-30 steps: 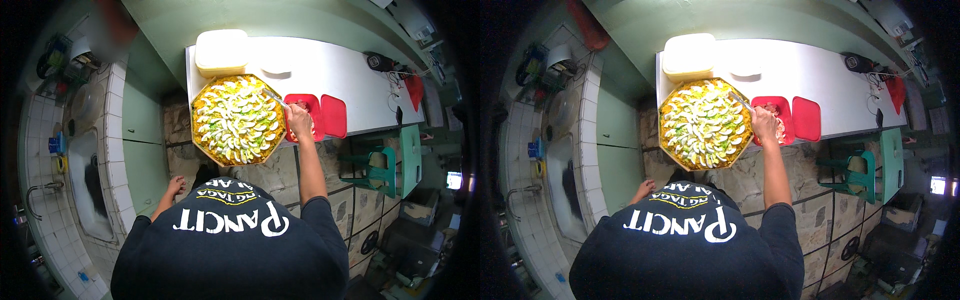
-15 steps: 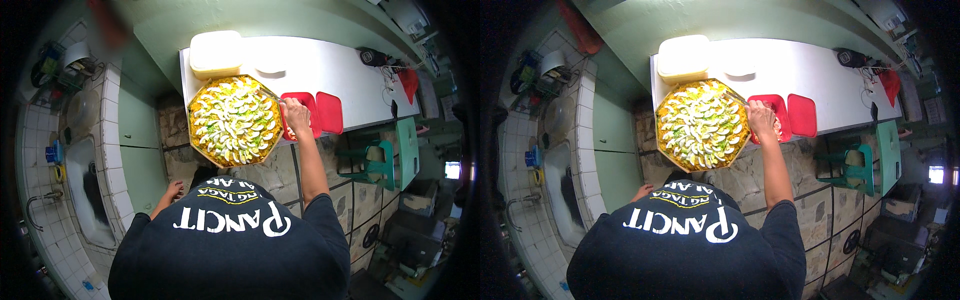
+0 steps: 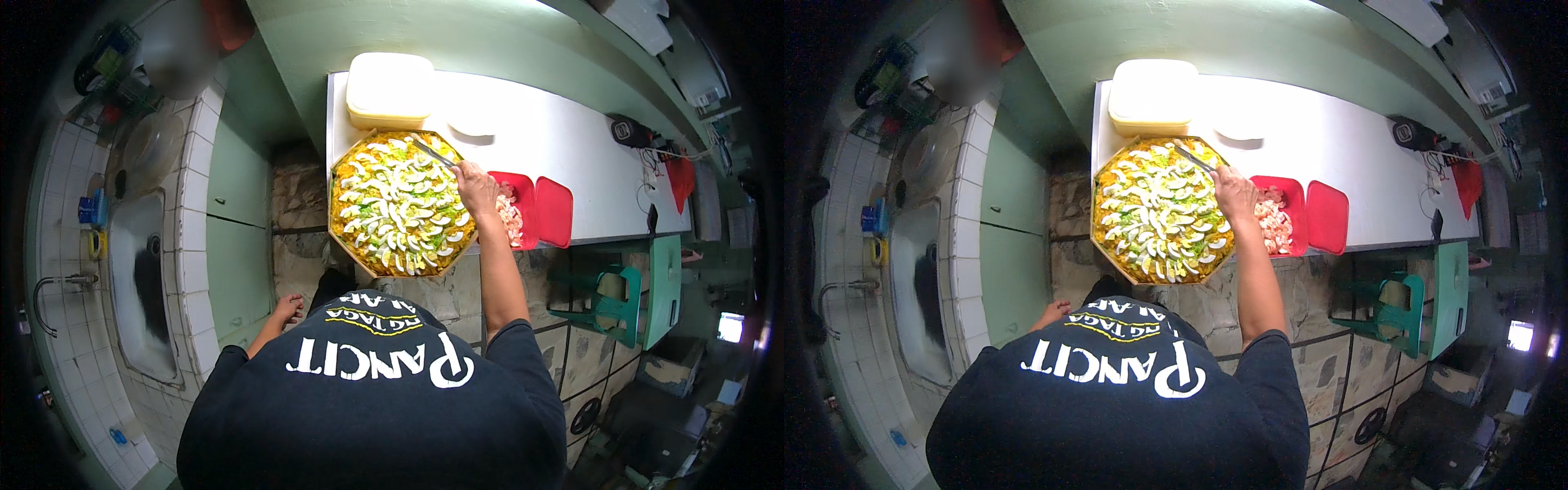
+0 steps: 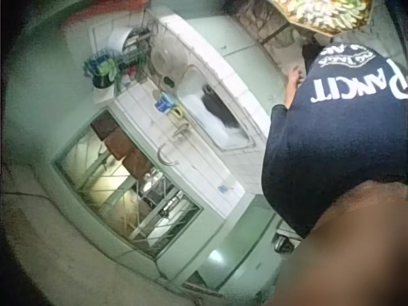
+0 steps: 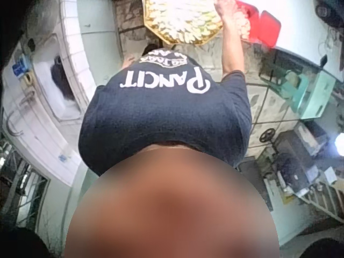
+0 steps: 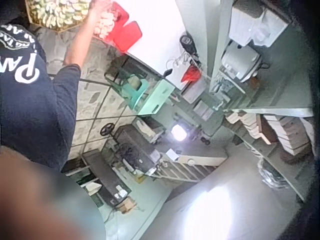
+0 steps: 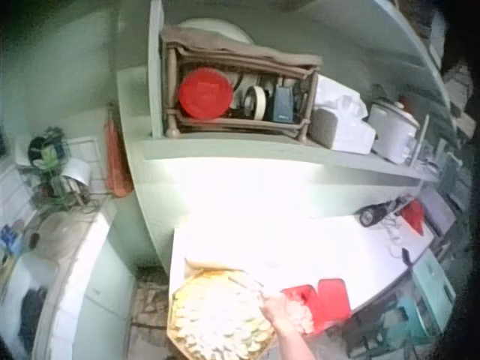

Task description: The person places a large tray of food onto a counter and uses tongs to add toppings from two separate containers. They first add diced pieces from a red container, then add fried bits from a yellow container, distributing them across the tray.

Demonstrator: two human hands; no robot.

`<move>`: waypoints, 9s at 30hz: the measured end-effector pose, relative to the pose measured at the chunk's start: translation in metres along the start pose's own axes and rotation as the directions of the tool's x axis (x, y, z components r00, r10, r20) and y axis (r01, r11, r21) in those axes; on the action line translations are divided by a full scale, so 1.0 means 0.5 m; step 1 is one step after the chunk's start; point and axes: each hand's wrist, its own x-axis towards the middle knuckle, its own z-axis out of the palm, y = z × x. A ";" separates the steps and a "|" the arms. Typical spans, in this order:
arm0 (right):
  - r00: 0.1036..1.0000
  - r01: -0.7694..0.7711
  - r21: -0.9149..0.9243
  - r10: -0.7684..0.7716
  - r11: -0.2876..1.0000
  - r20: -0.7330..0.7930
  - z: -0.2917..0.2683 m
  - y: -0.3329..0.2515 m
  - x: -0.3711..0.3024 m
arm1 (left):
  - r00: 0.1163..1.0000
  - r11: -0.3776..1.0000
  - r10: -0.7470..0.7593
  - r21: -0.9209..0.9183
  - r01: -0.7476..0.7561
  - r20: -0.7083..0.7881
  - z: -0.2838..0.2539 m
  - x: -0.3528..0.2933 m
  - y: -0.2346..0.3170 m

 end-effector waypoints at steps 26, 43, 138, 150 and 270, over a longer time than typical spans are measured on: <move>0.949 -0.228 -0.014 0.225 0.974 0.220 0.005 -0.031 0.068 | 0.999 0.997 0.033 -0.068 -0.033 0.005 -0.013 0.021 0.046; 0.992 0.119 -0.062 -0.121 0.991 -0.026 0.010 -0.021 0.020 | 0.996 0.992 -0.070 -0.113 0.064 -0.050 -0.020 -0.007 -0.085; 0.864 -0.488 -0.371 0.498 0.790 -0.075 -0.163 0.290 -0.279 | 0.991 0.952 0.072 0.288 -0.101 0.111 0.021 0.015 0.149; 0.933 -0.325 0.011 0.322 0.946 -0.160 -0.204 0.145 -0.298 | 0.984 0.953 0.125 0.262 -0.154 0.125 0.006 0.018 0.075; 0.995 -0.077 0.468 0.099 0.880 -0.021 -0.120 -0.018 -0.300 | 0.998 0.997 -0.046 0.066 0.043 0.043 0.039 -0.005 0.064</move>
